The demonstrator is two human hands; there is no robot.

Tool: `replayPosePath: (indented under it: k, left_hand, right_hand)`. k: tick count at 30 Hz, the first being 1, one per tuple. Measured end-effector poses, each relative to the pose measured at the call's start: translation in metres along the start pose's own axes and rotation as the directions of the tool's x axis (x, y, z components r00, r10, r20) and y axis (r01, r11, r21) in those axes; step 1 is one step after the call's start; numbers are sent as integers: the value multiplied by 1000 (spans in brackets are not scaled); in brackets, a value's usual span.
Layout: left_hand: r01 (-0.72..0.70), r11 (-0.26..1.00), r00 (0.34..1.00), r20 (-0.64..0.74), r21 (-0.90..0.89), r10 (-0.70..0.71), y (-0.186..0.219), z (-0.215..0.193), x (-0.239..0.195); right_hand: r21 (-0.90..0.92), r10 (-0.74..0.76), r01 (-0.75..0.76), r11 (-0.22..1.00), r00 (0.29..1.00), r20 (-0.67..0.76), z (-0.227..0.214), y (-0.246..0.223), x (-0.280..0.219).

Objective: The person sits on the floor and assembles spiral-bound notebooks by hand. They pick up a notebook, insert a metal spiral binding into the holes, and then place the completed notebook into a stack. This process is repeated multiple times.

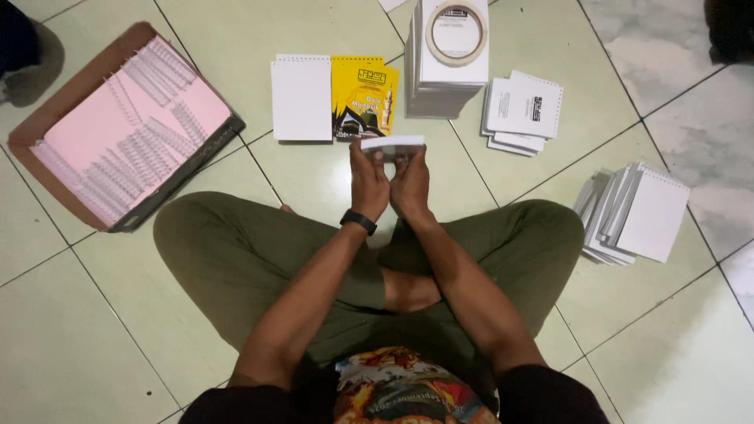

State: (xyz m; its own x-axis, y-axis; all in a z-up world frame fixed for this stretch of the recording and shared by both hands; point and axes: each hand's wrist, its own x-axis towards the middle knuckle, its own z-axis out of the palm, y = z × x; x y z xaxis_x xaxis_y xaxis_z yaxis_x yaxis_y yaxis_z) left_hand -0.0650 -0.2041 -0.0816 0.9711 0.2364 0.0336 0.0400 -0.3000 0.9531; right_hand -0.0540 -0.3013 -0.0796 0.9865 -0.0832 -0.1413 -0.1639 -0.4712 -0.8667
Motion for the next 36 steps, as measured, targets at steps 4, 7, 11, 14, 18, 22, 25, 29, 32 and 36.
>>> replayPosePath:
  k: [4, 7, 11, 14, 18, 22, 25, 29, 32, 36]
  left_hand:
    - [-22, 1000, 1000, -15, 8, 23, 5, -2, 7]
    - [37, 999, 999, -1, -11, -37, 4, -14, 19]
    - [69, 996, 993, 100, -62, -62, 11, -29, 14]
    - [88, 994, 980, 186, -60, -76, 17, -32, 5]
    - [88, 991, 974, 219, -99, -64, 18, -30, -1]
    - [87, 990, 978, 200, -115, -62, 16, -36, -3]
    - [98, 990, 975, 211, -103, -75, 14, -35, -2]
    - [83, 987, 988, 138, -141, -63, 23, -36, -2]
    - [104, 982, 988, 128, -159, -84, 23, -36, -1]
    - [105, 977, 989, 120, -183, -84, 31, -40, 3]
  right_hand:
    - [-64, 21, -21, 998, 1000, -3, -5, -10, 0]
    - [-28, 70, -69, 997, 996, 50, -16, -22, -4]
    - [-137, 89, -55, 989, 964, 251, -38, -17, -6]
    - [-245, 143, -60, 968, 931, 335, -48, -21, -10]
    - [-285, 208, -106, 953, 910, 358, -57, -44, -17]
    - [-339, 231, -103, 935, 904, 360, -55, -45, -19]
    - [-342, 228, -97, 935, 902, 366, -54, -49, -20]
    - [-312, 221, -101, 945, 900, 375, -59, -67, -23]
    - [-272, 207, -105, 956, 902, 380, -60, -69, -21]
    - [-263, 201, -103, 959, 902, 382, -61, -68, -18]
